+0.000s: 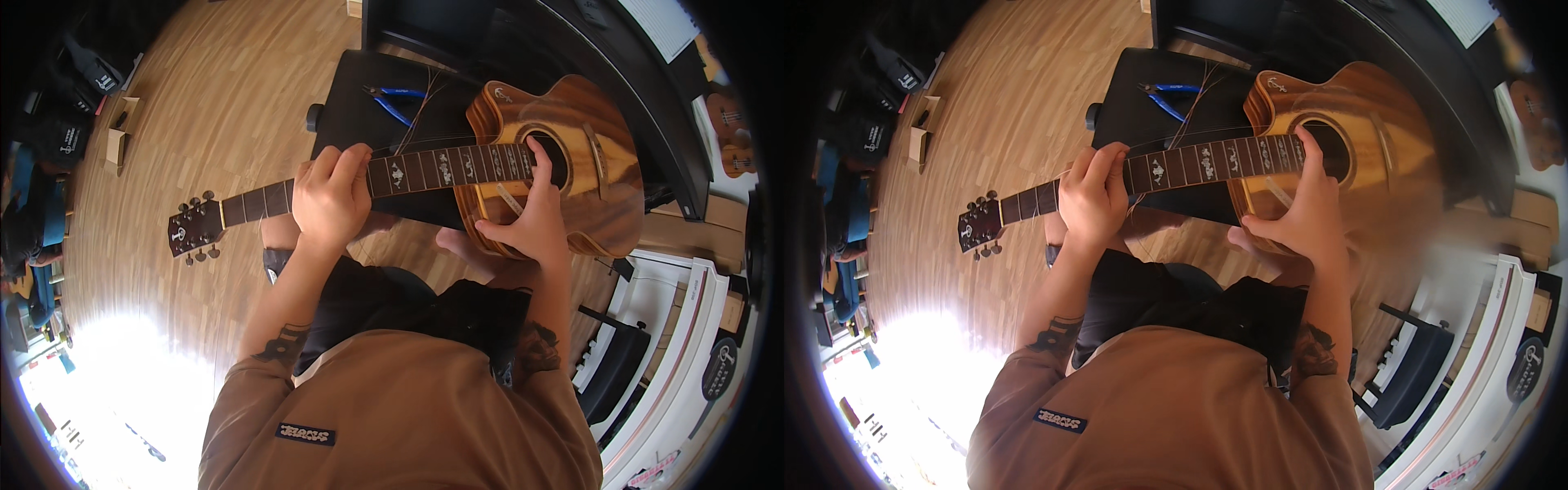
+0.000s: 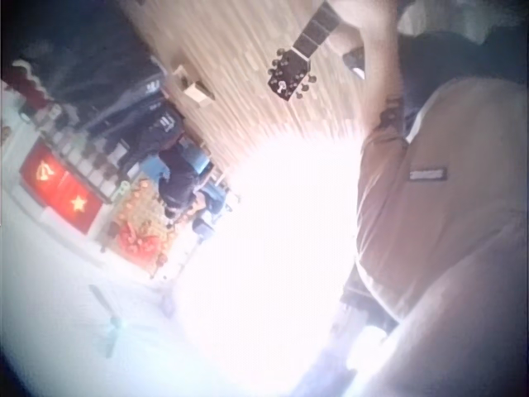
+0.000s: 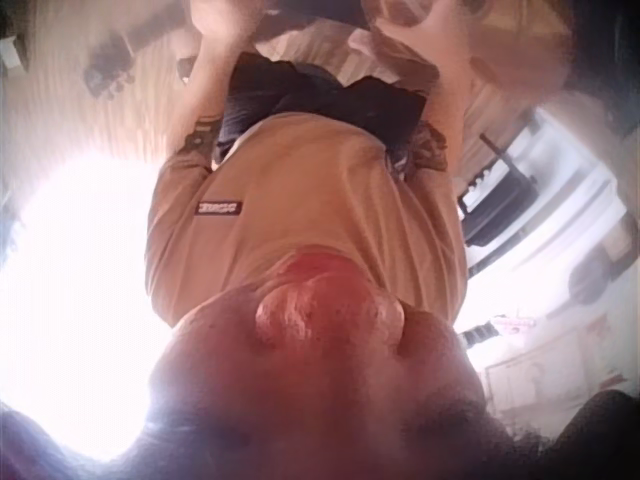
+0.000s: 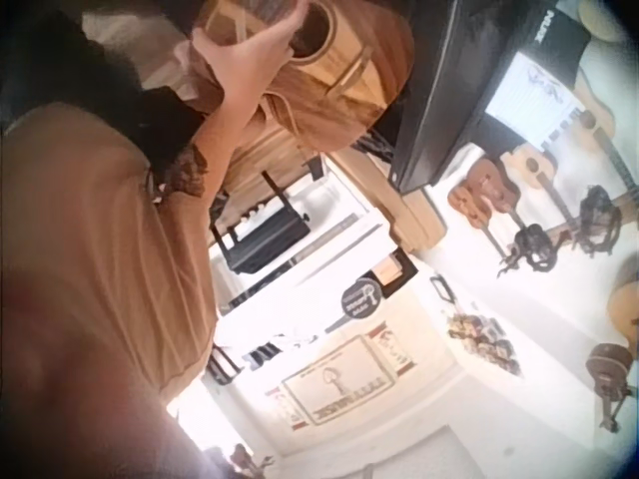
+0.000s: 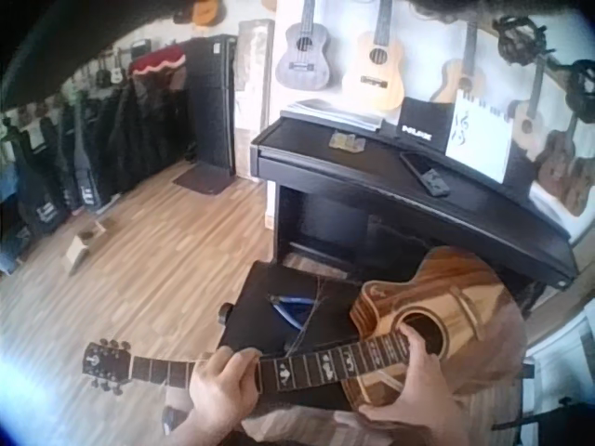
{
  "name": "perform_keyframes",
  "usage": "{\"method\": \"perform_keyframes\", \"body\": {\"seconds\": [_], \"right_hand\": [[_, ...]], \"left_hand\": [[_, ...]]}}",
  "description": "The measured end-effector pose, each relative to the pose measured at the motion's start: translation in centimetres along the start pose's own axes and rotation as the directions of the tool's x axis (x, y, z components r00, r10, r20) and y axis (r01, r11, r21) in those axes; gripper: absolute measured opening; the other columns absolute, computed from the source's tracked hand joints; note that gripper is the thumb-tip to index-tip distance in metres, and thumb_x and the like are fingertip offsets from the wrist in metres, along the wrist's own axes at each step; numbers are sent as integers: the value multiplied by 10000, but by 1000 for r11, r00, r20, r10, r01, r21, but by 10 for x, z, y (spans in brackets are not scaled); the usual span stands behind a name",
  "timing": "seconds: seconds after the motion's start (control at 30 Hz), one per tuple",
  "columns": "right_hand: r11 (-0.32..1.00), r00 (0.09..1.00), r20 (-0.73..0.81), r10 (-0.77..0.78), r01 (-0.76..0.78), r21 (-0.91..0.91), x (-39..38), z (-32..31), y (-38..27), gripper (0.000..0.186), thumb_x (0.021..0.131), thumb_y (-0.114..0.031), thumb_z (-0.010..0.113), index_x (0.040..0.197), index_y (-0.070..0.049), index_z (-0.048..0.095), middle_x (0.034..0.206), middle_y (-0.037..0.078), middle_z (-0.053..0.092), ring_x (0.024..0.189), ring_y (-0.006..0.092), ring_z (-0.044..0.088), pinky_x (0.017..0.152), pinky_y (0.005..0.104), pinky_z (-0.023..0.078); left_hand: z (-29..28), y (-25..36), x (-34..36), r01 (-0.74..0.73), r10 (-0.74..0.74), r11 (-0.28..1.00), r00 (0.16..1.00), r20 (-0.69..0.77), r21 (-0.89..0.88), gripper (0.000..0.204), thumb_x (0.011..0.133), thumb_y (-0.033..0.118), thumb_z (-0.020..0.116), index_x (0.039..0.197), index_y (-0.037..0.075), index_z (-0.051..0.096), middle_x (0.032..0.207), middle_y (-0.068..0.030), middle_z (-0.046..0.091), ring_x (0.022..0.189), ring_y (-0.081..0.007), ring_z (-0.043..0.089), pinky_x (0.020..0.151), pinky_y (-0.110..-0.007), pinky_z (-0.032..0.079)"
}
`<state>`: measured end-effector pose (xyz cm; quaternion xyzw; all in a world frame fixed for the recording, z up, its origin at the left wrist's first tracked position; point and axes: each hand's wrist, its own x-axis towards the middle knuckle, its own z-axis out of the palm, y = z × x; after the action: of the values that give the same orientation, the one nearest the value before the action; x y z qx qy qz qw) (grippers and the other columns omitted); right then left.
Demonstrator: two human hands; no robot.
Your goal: The person strings an acoustic guitar by threading a new string through the bridge, pulling it along the fretboard, and securing it at the headstock. The person repeats this process for multiple strings, adjusting tension and positioning as needed.
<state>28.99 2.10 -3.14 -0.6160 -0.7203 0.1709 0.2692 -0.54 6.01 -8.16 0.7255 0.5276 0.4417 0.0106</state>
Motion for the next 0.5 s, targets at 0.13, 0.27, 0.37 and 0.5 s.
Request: {"method": "perform_keyframes", "body": {"seconds": [0.13,0.27,0.37,0.5], "right_hand": [[1000,1000,28,12,-12,22,13,-8,9,1218,567,-165,914,1576,-69,238,1148,182,675,1071,312,677,977,404,518],[995,995,89,43,-51,91,15,-9,15,1253,565,-152,904,1601,-81,203,1253,191,610,1189,317,603,1082,423,447],[986,989,130,64,-83,143,23,-12,18,1271,560,-146,900,1617,-107,195,1341,194,544,1278,327,529,1149,449,375],[989,985,161,63,-83,124,27,-10,26,1269,546,-171,913,1612,-118,227,1384,196,529,1312,351,504,1149,463,365]], "left_hand": [[7,4,4,-7,7,1000,1000,18,17,110,874,114,751,978,136,726,739,-12,561,667,-216,625,666,-356,462],[11,8,-2,-21,21,998,1000,6,-52,62,923,95,705,967,125,738,715,-27,541,644,-229,579,648,-364,441],[18,8,-8,-69,70,995,998,6,-76,79,902,96,720,968,134,741,744,-10,549,702,-211,598,671,-360,437],[19,15,-19,-57,58,997,998,20,-55,84,889,129,734,967,157,750,763,9,559,769,-201,612,723,-363,431]]}}
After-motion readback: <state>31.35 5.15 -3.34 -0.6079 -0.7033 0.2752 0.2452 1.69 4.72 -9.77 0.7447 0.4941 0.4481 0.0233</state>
